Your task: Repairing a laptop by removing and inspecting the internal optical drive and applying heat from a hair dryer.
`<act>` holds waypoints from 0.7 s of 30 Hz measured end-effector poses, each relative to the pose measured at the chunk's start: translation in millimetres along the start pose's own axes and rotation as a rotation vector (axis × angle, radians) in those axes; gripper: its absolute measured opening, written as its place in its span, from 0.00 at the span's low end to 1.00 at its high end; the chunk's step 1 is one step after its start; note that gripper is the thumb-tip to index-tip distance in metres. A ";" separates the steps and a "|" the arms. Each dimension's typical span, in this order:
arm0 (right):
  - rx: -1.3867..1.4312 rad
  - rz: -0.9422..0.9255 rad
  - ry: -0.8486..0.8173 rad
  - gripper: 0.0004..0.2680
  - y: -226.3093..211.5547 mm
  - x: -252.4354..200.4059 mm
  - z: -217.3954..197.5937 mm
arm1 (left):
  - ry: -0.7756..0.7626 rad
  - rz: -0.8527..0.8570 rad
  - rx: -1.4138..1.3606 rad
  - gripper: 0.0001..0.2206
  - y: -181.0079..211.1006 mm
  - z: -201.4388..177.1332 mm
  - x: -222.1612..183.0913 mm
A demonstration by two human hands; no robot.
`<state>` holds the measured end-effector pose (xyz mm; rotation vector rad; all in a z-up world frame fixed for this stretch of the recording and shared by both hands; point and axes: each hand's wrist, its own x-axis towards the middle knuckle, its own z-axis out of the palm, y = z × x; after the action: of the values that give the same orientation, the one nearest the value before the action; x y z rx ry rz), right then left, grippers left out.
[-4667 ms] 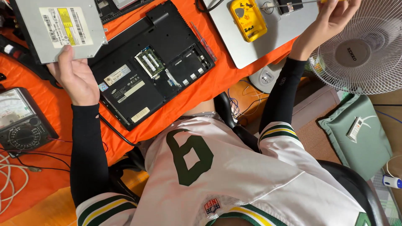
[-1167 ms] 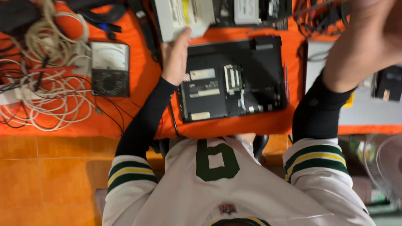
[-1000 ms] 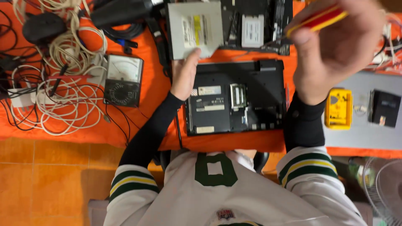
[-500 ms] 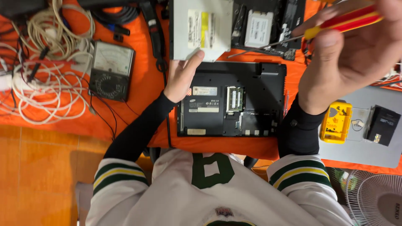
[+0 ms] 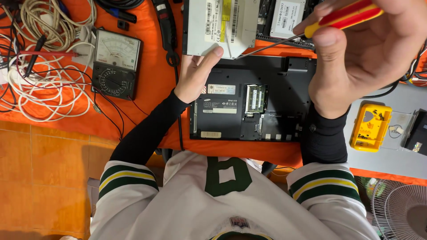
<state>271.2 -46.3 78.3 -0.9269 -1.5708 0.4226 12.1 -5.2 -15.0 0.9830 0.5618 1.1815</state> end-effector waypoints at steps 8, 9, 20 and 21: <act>0.003 -0.029 -0.034 0.16 84.6 -133.6 -27.1 | -0.016 -0.046 0.058 0.20 4.6 5.7 -2.4; 0.003 -0.032 -0.037 0.16 83.8 -137.6 -29.6 | -0.021 -0.050 0.041 0.20 5.8 7.3 -2.1; 0.003 -0.058 -0.056 0.16 72.1 -155.1 -42.1 | -0.027 -0.054 0.039 0.20 8.6 7.5 -2.3; 0.003 -0.062 -0.059 0.16 71.7 -154.7 -43.3 | -0.032 -0.050 0.047 0.21 9.4 7.7 -2.2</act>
<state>332.1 -128.7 -64.8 -0.8679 -1.6473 0.4120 12.9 -9.3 -3.4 1.0204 0.5877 1.1103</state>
